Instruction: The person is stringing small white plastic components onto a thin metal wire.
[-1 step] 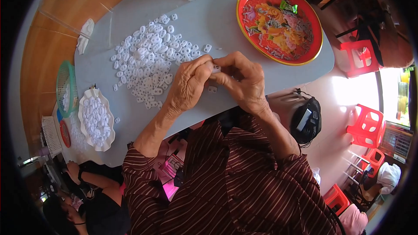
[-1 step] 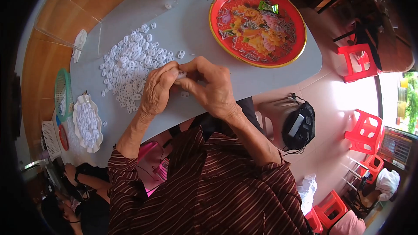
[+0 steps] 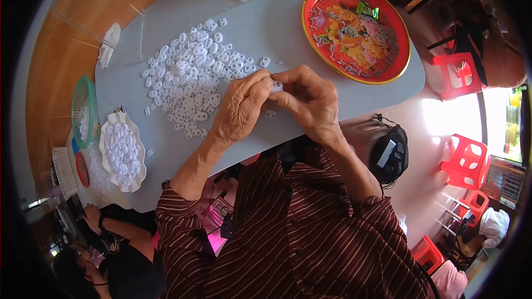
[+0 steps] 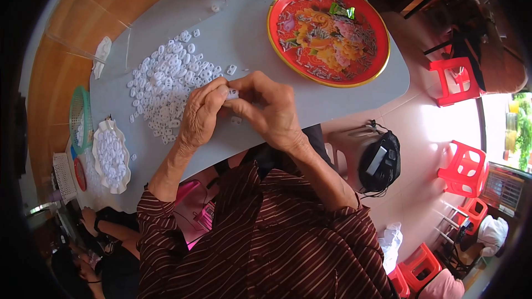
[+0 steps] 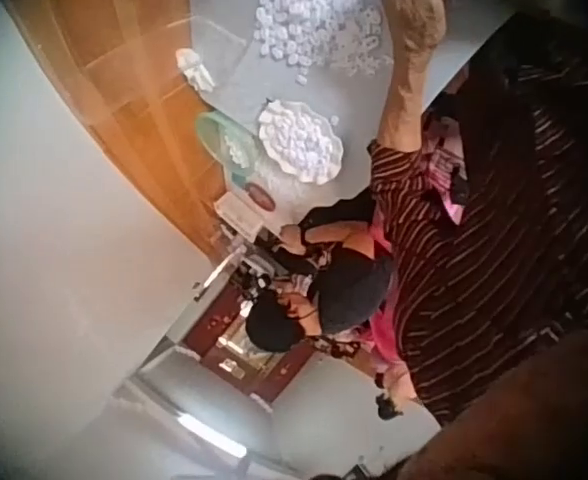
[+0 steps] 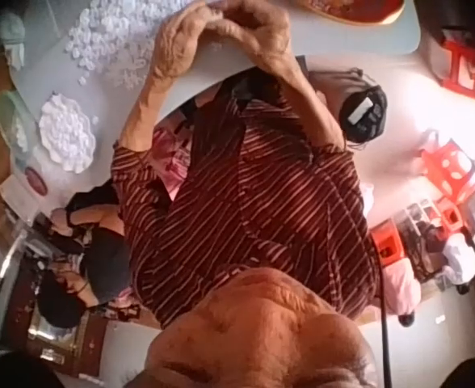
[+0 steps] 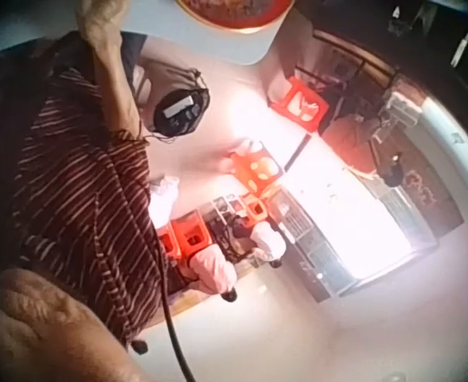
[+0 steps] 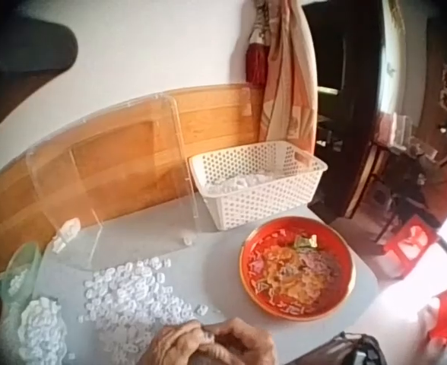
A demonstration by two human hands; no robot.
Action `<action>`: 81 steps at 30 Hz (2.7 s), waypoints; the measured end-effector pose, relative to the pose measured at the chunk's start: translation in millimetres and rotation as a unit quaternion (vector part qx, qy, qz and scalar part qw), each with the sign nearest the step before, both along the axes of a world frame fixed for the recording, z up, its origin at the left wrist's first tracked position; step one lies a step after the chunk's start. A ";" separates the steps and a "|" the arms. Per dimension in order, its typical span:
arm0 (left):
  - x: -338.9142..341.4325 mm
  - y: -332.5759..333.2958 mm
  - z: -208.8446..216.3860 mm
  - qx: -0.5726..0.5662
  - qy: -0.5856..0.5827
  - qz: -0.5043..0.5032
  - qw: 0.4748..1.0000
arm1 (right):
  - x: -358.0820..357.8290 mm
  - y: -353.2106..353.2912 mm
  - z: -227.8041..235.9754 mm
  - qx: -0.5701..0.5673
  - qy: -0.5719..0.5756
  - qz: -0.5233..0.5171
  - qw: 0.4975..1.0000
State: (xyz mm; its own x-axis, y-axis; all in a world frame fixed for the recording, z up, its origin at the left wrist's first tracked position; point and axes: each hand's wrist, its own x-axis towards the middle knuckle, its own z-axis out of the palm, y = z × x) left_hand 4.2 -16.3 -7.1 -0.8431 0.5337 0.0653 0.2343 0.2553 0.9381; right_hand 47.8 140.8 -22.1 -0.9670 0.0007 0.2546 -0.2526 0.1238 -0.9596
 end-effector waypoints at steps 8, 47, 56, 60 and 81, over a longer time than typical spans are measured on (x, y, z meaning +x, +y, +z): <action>18.8 -2.1 -6.7 0.038 -0.064 -0.014 0.997 | -16.3 15.1 15.7 -0.119 -0.066 0.002 0.991; -31.9 -49.2 19.2 0.316 -0.031 0.183 0.930 | -93.9 -25.0 28.8 0.356 0.139 0.115 0.917; -31.2 -46.0 8.8 0.285 -0.047 0.177 0.941 | -104.5 -18.7 26.3 0.406 0.081 0.184 0.892; -28.4 -43.4 7.8 0.276 -0.057 0.184 0.942 | -102.3 -2.8 27.9 0.406 0.067 0.108 0.905; -24.4 -35.8 0.7 0.229 -0.074 0.178 0.954 | -105.3 6.3 28.8 0.403 0.077 0.119 0.904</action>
